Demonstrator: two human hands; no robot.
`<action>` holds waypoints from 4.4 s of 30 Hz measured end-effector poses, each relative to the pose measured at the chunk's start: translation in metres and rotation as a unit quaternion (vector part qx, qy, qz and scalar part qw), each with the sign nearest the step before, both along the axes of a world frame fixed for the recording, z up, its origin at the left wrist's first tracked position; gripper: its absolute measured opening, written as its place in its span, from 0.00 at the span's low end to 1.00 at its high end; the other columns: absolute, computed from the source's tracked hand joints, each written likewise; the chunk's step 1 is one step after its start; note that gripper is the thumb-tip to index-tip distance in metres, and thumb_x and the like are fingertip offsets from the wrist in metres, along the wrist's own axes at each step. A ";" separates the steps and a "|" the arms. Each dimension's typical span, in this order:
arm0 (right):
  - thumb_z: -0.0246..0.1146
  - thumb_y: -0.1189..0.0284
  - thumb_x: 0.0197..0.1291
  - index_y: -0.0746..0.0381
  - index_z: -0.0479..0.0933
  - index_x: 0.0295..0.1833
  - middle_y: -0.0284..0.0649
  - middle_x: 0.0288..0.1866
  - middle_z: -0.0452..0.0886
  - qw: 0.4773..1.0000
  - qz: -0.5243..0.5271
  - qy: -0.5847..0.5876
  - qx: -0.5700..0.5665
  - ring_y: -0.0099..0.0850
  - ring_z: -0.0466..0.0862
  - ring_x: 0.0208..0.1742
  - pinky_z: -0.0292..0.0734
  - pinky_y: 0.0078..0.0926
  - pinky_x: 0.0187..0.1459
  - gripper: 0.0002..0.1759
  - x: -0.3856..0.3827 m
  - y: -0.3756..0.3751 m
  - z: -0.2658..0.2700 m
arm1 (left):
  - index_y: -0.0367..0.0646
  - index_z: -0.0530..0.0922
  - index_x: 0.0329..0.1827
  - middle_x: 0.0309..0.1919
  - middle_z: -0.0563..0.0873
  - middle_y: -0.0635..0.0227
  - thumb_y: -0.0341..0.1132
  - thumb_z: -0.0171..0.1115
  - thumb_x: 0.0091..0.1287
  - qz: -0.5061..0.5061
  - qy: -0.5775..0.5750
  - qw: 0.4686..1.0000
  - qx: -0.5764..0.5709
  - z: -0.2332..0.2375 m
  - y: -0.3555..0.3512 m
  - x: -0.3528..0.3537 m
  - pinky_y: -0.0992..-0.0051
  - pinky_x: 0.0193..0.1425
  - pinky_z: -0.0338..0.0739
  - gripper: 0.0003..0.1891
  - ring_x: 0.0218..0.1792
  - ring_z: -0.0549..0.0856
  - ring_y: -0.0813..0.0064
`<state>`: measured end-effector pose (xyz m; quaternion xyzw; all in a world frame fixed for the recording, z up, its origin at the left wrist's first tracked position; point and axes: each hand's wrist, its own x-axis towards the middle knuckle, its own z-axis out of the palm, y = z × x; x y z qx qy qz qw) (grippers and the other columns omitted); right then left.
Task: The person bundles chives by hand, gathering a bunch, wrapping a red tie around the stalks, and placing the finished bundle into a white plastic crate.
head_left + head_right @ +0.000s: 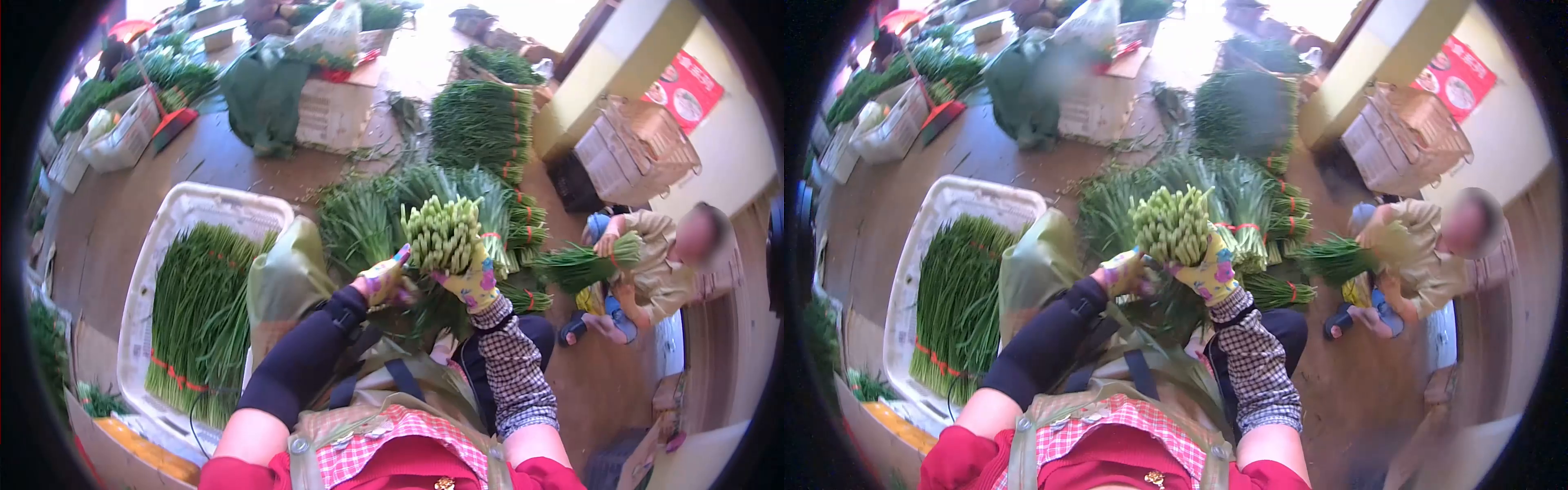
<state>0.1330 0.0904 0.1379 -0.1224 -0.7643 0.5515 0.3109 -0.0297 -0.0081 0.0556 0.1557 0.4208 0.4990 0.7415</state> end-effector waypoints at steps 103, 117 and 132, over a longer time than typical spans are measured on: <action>0.65 0.66 0.53 0.65 0.78 0.43 0.44 0.42 0.80 0.924 -0.178 -0.246 0.233 0.34 0.79 0.43 0.73 0.28 0.47 0.15 0.037 0.005 0.117 | 0.43 0.63 0.64 0.54 0.77 0.62 0.33 0.78 0.41 0.132 0.475 0.803 0.335 0.028 -0.016 0.047 0.73 0.61 0.69 0.44 0.56 0.76 0.70; 0.60 0.67 0.60 0.64 0.78 0.38 0.42 0.29 0.81 0.854 -0.405 -0.275 0.178 0.27 0.80 0.29 0.73 0.24 0.33 0.10 0.089 0.025 0.110 | 0.47 0.66 0.62 0.50 0.80 0.61 0.32 0.76 0.43 0.137 0.477 0.796 0.348 0.034 -0.020 0.052 0.72 0.56 0.73 0.40 0.52 0.80 0.68; 0.61 0.69 0.60 0.64 0.52 0.70 0.43 0.65 0.65 0.971 -0.097 0.029 -0.217 0.30 0.68 0.63 0.64 0.24 0.61 0.36 0.084 0.037 0.015 | 0.37 0.58 0.67 0.60 0.72 0.63 0.26 0.77 0.43 0.159 0.241 0.911 0.293 0.014 -0.010 0.043 0.73 0.65 0.64 0.47 0.60 0.71 0.73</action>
